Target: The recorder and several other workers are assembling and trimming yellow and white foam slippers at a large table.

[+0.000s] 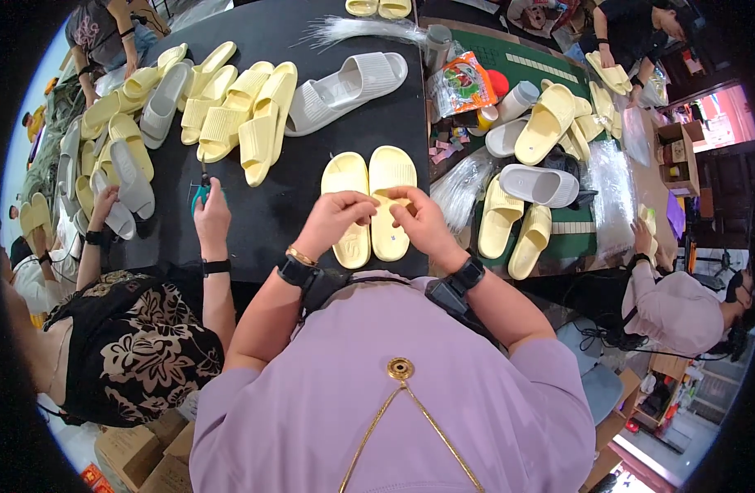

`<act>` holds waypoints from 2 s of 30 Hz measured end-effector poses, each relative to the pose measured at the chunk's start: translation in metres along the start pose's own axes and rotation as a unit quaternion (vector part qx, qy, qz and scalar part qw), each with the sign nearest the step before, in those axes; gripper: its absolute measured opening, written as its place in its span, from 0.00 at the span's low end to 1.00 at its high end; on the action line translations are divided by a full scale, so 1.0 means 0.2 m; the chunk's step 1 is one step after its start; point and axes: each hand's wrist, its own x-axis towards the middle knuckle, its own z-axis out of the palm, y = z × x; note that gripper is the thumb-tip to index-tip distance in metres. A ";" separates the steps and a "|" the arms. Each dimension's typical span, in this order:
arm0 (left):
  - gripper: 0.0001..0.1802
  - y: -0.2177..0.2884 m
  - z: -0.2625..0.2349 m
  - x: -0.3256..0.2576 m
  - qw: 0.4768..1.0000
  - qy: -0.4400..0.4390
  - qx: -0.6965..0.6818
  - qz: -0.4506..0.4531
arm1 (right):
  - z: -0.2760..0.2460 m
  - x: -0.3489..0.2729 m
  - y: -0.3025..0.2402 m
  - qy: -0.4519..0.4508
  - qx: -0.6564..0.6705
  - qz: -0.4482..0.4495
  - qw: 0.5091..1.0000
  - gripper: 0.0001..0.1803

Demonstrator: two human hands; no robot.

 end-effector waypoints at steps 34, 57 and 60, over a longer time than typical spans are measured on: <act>0.16 -0.52 -0.16 0.02 0.921 -0.058 0.212 -0.322 | 0.02 -0.08 0.25 -0.399 -0.454 -0.254 0.755 0.05; 0.22 -0.50 -0.10 0.11 0.941 0.071 0.257 -0.206 | -0.02 0.12 0.46 -0.114 -0.501 -0.168 0.841 0.06; 0.21 -0.52 -0.11 0.11 0.937 0.080 0.297 -0.164 | -0.01 0.13 0.46 -0.099 -0.490 -0.148 0.853 0.08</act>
